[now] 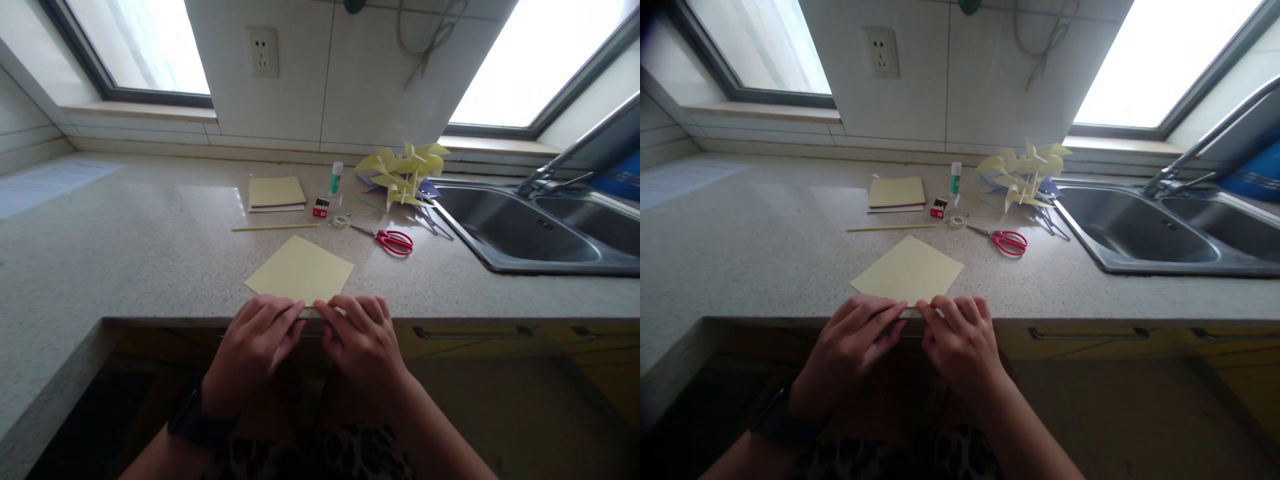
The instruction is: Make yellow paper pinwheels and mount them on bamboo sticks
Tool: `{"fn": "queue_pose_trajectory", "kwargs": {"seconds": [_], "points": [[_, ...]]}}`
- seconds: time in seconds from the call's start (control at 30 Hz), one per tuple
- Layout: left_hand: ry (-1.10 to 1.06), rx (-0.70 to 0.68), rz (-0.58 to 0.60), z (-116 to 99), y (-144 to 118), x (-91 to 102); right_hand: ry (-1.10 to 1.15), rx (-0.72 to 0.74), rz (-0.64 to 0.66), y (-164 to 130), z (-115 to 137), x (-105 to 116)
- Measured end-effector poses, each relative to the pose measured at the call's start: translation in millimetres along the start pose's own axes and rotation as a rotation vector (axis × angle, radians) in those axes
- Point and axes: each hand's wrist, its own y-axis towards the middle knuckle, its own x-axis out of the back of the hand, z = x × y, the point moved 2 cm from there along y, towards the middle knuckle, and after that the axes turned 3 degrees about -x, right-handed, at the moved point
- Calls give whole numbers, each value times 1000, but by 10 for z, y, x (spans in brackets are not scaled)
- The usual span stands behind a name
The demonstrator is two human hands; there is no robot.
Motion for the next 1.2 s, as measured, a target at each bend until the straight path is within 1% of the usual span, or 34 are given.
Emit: {"fn": "queue_pose_trajectory", "kwargs": {"seconds": [0.17, 0.3, 0.37, 0.47, 0.7, 0.9, 1.03, 1.2], "points": [[29, 6, 2, -5, 0, -1, -3, -19, 21, 26, 15, 1], [99, -7, -41, -11, -1, 1, -11, -39, 40, 37, 31, 5], [122, -22, -44, -1, 1, -3, -9, -44, 47, 40, 36, 8], [91, -55, -19, 36, 1, -10, -4, -32, 41, 32, 35, 6], [4, -117, -2, 96, -28, 18, 34, 15, -42, -24, 1, -1], [51, -72, -12, 87, -51, -16, -17, 35, -43, 3, -8, -8], [80, -42, 2, 87, -50, -33, -42, 1, 7, 25, 3, 1], [59, -22, 14, 86, -28, -15, -54, -23, 64, 36, 27, 12]]}}
